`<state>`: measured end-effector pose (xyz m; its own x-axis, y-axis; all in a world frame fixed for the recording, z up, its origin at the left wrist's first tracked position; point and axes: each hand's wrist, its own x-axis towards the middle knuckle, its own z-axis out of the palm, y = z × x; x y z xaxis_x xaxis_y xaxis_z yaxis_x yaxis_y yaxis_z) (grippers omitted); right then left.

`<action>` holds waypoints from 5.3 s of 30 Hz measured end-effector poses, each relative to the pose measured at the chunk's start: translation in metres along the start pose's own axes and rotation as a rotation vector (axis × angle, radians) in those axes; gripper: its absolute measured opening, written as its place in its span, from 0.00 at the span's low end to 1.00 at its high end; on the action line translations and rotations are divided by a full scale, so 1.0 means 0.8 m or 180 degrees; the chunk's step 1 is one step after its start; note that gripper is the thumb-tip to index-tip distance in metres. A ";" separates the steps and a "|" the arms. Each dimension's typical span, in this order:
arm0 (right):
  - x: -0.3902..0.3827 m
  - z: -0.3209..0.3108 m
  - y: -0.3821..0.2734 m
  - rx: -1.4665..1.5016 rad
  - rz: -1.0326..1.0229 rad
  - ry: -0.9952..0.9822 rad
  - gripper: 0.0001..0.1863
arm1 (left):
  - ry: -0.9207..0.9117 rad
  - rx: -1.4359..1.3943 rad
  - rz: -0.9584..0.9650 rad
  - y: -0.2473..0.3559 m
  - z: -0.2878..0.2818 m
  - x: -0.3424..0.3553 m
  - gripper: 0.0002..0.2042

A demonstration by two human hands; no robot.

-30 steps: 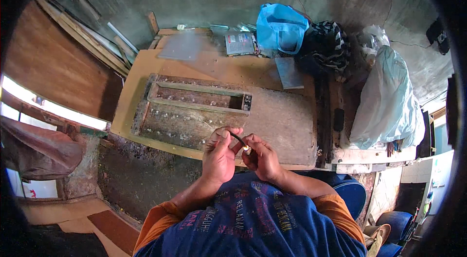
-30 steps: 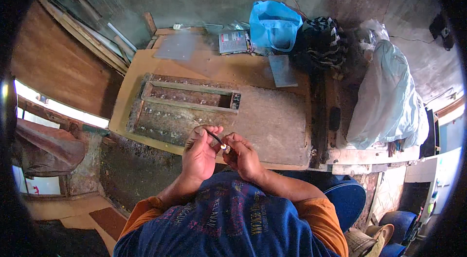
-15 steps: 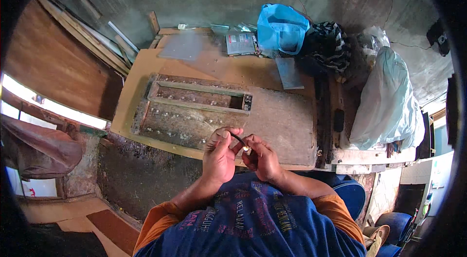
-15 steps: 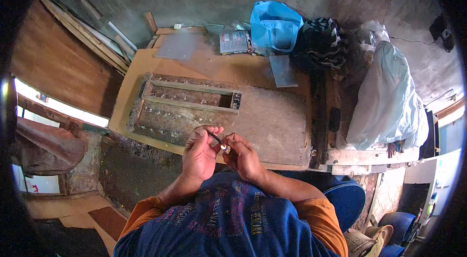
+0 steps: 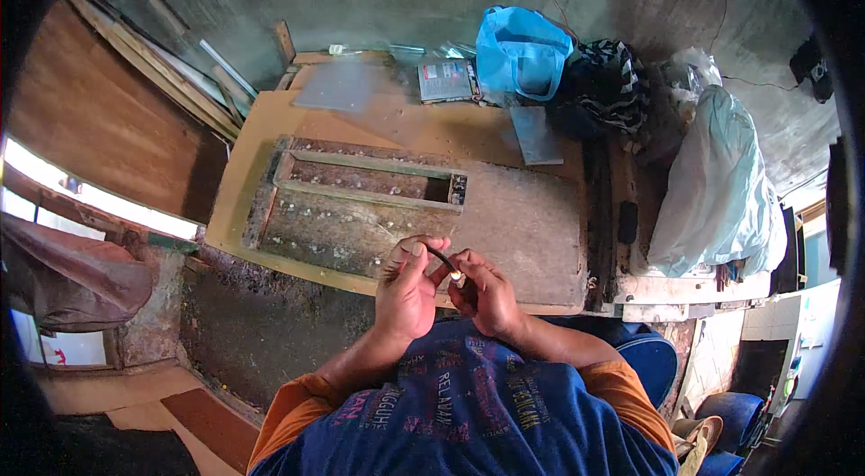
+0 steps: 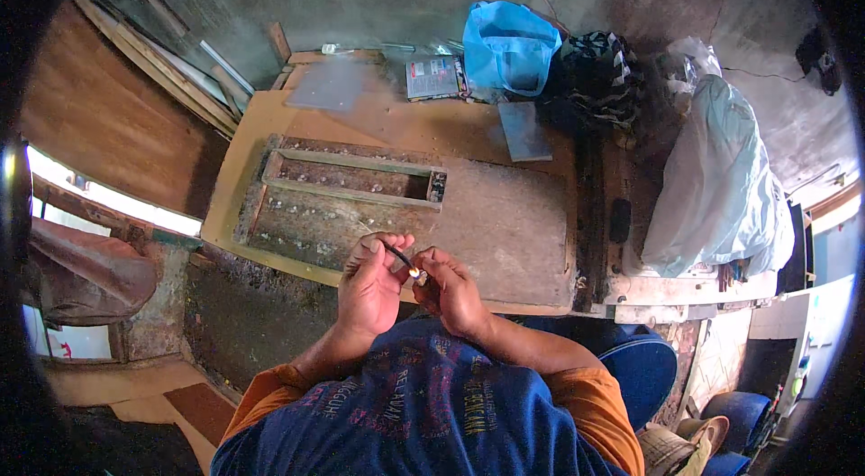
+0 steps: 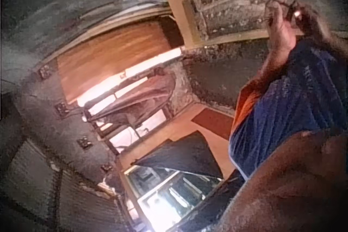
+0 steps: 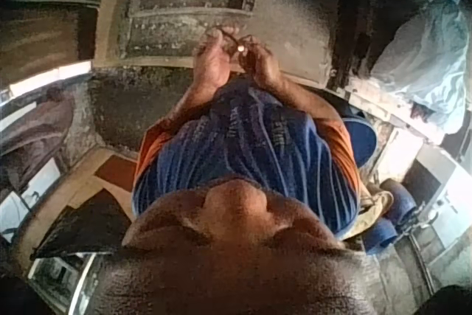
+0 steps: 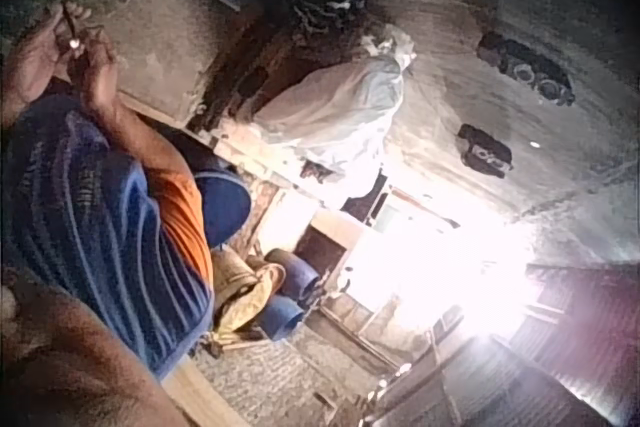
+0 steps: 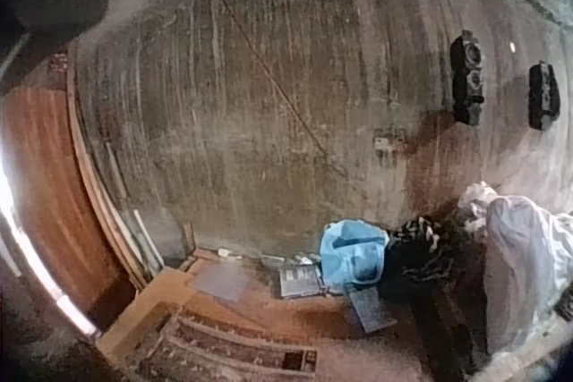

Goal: The person picks up a wooden board, examines it, and then places a clear plastic strip into a narrow slot on a wooden frame.

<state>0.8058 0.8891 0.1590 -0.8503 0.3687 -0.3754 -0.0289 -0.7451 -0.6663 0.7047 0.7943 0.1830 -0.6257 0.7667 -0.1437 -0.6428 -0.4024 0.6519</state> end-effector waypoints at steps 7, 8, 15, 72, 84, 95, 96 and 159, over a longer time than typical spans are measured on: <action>-0.007 0.010 -0.008 -0.0179 0.0122 0.0138 0.10 | 0.0055 -0.0092 -0.0001 -0.001 -0.002 -0.001 0.06; -0.006 0.008 -0.007 -0.0181 0.0120 0.0137 0.10 | 0.0050 -0.0104 0.0006 -0.001 -0.002 -0.001 0.06; -0.005 0.007 -0.004 -0.0018 0.0072 0.0075 0.10 | 0.0016 -0.0022 0.0037 -0.002 -0.002 -0.003 0.08; 0.001 0.007 -0.012 -0.0018 0.0222 0.0202 0.11 | 0.0232 -0.0133 -0.0063 0.000 0.000 0.005 0.04; -0.001 0.009 -0.012 -0.0168 0.0271 0.0312 0.11 | 0.0175 -0.0120 -0.0064 0.001 -0.001 0.002 0.05; 0.002 0.004 -0.007 0.0069 0.0151 0.0206 0.10 | 0.0175 -0.0122 -0.0016 -0.001 0.001 0.002 0.05; 0.002 0.003 -0.005 0.0014 0.0088 0.0169 0.10 | 0.0175 -0.0121 -0.0017 -0.001 0.000 0.002 0.05; 0.004 0.007 -0.013 -0.0056 0.0233 0.0330 0.11 | 0.0254 -0.0135 -0.0050 0.000 -0.001 0.004 0.05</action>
<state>0.8008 0.8948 0.1680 -0.7909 0.3699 -0.4875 0.0412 -0.7626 -0.6455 0.7023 0.7966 0.1818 -0.6475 0.7315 -0.2136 -0.6699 -0.4127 0.6172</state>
